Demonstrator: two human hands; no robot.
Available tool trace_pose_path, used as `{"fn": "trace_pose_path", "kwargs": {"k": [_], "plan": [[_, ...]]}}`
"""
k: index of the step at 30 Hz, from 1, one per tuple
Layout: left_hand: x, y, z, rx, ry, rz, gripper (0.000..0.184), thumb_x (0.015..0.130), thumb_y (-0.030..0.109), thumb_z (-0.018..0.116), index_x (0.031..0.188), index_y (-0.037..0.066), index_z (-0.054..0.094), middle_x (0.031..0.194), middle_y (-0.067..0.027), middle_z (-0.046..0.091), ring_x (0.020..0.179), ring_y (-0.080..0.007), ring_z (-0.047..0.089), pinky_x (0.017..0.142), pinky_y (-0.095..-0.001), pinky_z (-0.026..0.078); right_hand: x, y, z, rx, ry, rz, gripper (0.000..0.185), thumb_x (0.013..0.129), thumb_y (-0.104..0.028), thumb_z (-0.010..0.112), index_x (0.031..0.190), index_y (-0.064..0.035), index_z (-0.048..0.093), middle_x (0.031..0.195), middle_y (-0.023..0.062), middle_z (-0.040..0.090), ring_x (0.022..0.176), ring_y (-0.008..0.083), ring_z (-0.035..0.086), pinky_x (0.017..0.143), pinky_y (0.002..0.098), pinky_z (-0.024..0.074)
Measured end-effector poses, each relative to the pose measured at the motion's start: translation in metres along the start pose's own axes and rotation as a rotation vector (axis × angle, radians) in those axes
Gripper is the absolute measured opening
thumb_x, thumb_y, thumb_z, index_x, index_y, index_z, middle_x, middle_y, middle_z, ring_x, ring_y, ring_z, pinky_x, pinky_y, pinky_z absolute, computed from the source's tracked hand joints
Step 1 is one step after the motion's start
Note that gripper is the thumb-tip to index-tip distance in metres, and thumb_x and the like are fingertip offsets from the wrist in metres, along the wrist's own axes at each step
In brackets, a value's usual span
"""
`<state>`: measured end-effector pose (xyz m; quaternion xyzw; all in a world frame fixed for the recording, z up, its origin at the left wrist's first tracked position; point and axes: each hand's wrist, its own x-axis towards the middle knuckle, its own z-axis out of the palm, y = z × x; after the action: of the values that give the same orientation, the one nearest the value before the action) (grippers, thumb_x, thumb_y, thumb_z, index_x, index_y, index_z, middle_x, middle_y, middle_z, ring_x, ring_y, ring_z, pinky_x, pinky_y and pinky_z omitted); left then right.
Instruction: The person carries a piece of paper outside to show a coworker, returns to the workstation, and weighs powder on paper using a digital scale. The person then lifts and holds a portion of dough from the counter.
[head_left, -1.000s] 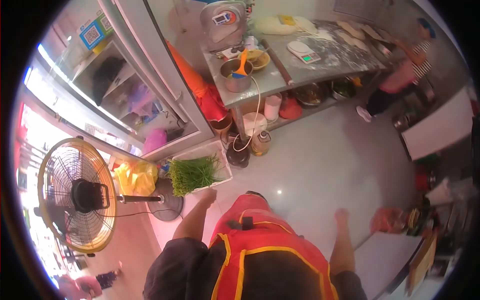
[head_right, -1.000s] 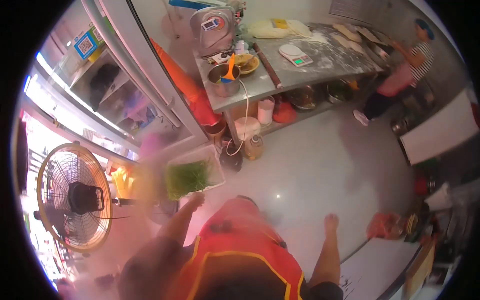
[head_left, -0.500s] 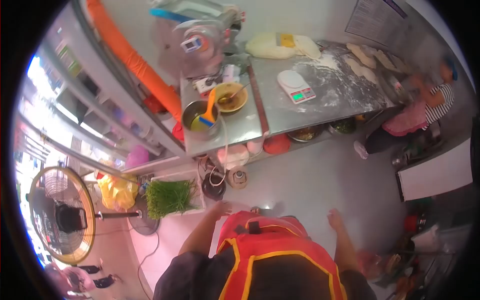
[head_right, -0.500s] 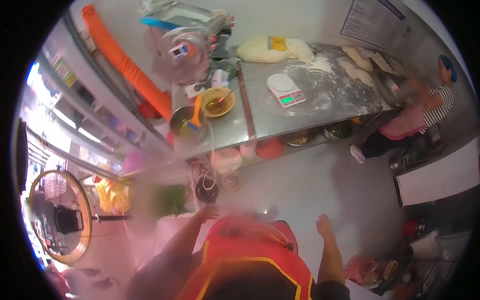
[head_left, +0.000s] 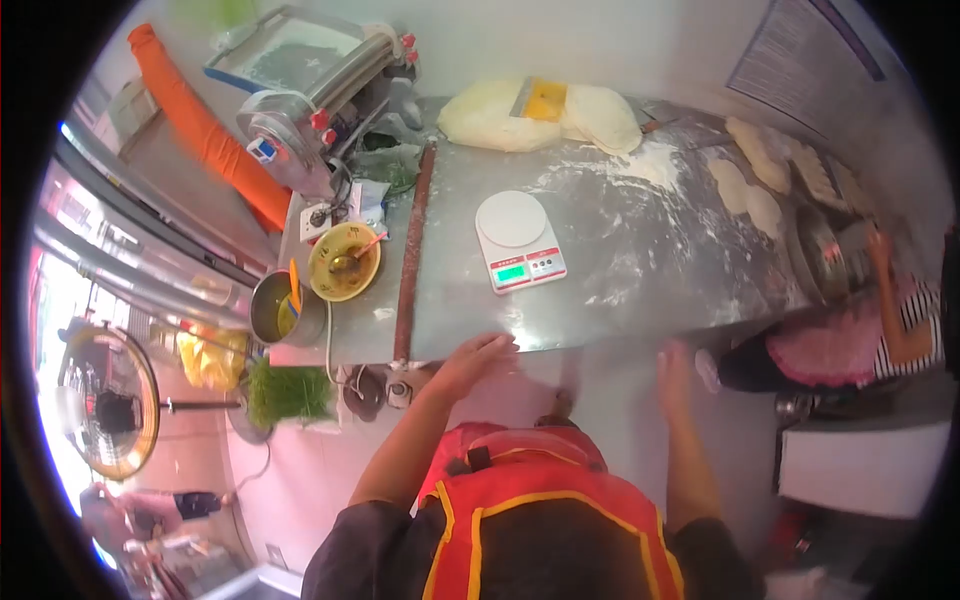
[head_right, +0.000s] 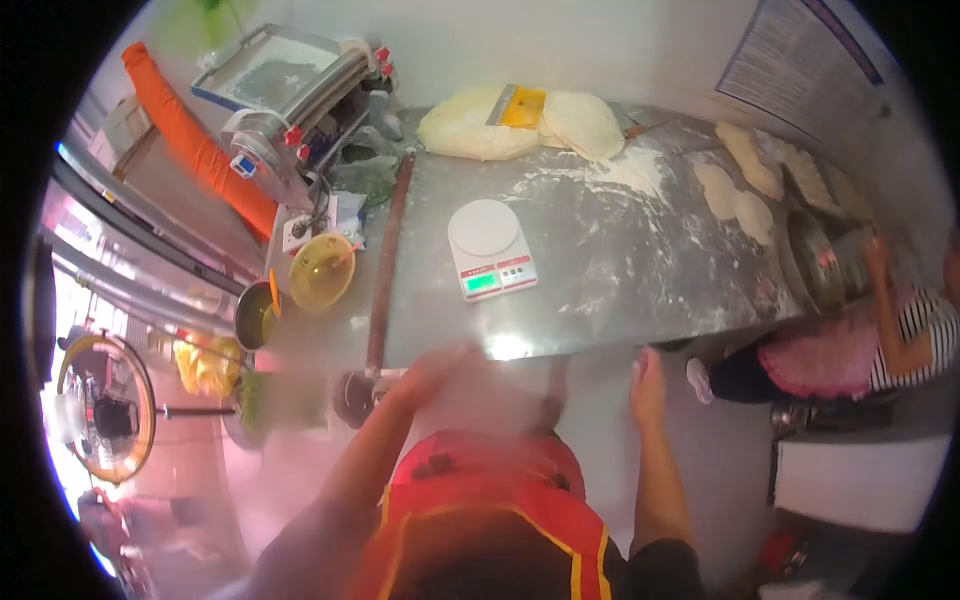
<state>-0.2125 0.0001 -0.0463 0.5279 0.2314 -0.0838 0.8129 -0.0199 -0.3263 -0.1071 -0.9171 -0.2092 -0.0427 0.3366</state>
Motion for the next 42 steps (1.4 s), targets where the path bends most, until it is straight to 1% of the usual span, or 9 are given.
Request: {"fn": "trace_pose_path", "kwargs": {"k": [9, 21, 25, 27, 33, 35, 38, 40, 42], "plan": [[0.101, -0.028, 0.037, -0.068, 0.257, 0.008, 0.035, 0.086, 0.033, 0.047, 0.099, 0.001, 0.054, 0.091, -0.0045, 0.056, 0.083, -0.0141, 0.054, 0.074, -0.0264, 0.043, 0.162, -0.013, 0.026, 0.156, -0.251, -0.109, 0.023, 0.081, -0.009, 0.049, 0.103, -0.0017, 0.051, 0.089, 0.0143, 0.058, 0.083, 0.0217, 0.057, 0.073, 0.0311, 0.0441], [0.150, -0.017, 0.051, 0.142, 0.465, 0.002, 0.028, 0.083, 0.031, 0.048, 0.082, 0.003, 0.055, 0.071, 0.0018, 0.051, 0.061, -0.0094, 0.048, 0.056, -0.0238, 0.041, 0.196, -0.045, 0.069, 0.211, -0.709, -0.277, 0.027, 0.080, -0.013, 0.051, 0.106, -0.0042, 0.051, 0.093, 0.0144, 0.059, 0.086, 0.0264, 0.058, 0.076, 0.0333, 0.0442], [0.146, -0.069, 0.080, -0.497, 0.575, 0.159, 0.032, 0.086, 0.032, 0.046, 0.094, 0.003, 0.056, 0.080, 0.0001, 0.053, 0.071, -0.0101, 0.050, 0.063, -0.0246, 0.043, 0.217, -0.014, 0.114, 0.251, -1.001, -0.416, 0.031, 0.083, -0.018, 0.048, 0.108, -0.0018, 0.049, 0.101, 0.0165, 0.056, 0.096, 0.0283, 0.054, 0.084, 0.0360, 0.0409], [0.125, -0.072, 0.085, -0.420, 0.624, 0.169, 0.036, 0.087, 0.034, 0.044, 0.104, 0.003, 0.054, 0.090, -0.0027, 0.057, 0.081, -0.0121, 0.053, 0.071, -0.0258, 0.044, 0.224, -0.018, 0.121, 0.327, -1.046, -0.449, 0.030, 0.083, -0.019, 0.047, 0.108, -0.0026, 0.049, 0.100, 0.0178, 0.056, 0.095, 0.0314, 0.054, 0.082, 0.0375, 0.0415], [0.070, -0.027, 0.095, -0.603, 1.230, 0.534, 0.050, 0.089, 0.038, 0.036, 0.122, 0.000, 0.039, 0.123, -0.0108, 0.044, 0.109, -0.0193, 0.046, 0.090, -0.0312, 0.035, 0.347, -0.095, 0.046, 0.493, -0.460, -0.435, 0.054, 0.088, -0.025, 0.042, 0.131, 0.0010, 0.023, 0.136, 0.0166, 0.024, 0.125, 0.0273, 0.025, 0.101, 0.0353, 0.0213], [0.065, -0.019, 0.094, -0.618, 1.406, 0.676, 0.052, 0.089, 0.038, 0.037, 0.123, -0.001, 0.037, 0.123, -0.0103, 0.043, 0.109, -0.0191, 0.046, 0.090, -0.0316, 0.035, 0.366, -0.115, 0.019, 0.728, -0.332, -0.364, 0.049, 0.088, -0.020, 0.042, 0.131, -0.0030, 0.025, 0.135, 0.0141, 0.026, 0.123, 0.0247, 0.027, 0.100, 0.0330, 0.0219], [0.078, -0.026, 0.099, -0.503, 1.458, 0.519, 0.047, 0.089, 0.035, 0.039, 0.121, 0.001, 0.041, 0.123, -0.0116, 0.044, 0.112, -0.0193, 0.044, 0.091, -0.0318, 0.035, 0.366, -0.105, 0.025, 0.645, -0.066, -0.485, 0.050, 0.086, -0.020, 0.044, 0.128, 0.0030, 0.027, 0.134, 0.0160, 0.026, 0.122, 0.0279, 0.028, 0.100, 0.0357, 0.0232], [0.091, -0.041, 0.107, -0.145, 1.321, 0.189, 0.040, 0.089, 0.033, 0.041, 0.115, 0.003, 0.048, 0.116, -0.0122, 0.050, 0.105, -0.0212, 0.048, 0.087, -0.0332, 0.038, 0.330, -0.071, 0.061, 0.549, -0.146, -0.563, 0.049, 0.084, -0.016, 0.046, 0.126, 0.0034, 0.029, 0.131, 0.0169, 0.029, 0.121, 0.0271, 0.030, 0.100, 0.0367, 0.0236], [0.120, -0.065, 0.123, 0.303, 1.071, 0.238, 0.031, 0.088, 0.028, 0.043, 0.103, 0.004, 0.054, 0.101, -0.0133, 0.055, 0.092, -0.0255, 0.053, 0.080, -0.0352, 0.041, 0.277, -0.060, 0.072, -0.077, -0.692, -0.797, 0.029, 0.079, -0.013, 0.048, 0.106, 0.0006, 0.047, 0.112, 0.0196, 0.046, 0.105, 0.0308, 0.042, 0.090, 0.0375, 0.0332]]}}
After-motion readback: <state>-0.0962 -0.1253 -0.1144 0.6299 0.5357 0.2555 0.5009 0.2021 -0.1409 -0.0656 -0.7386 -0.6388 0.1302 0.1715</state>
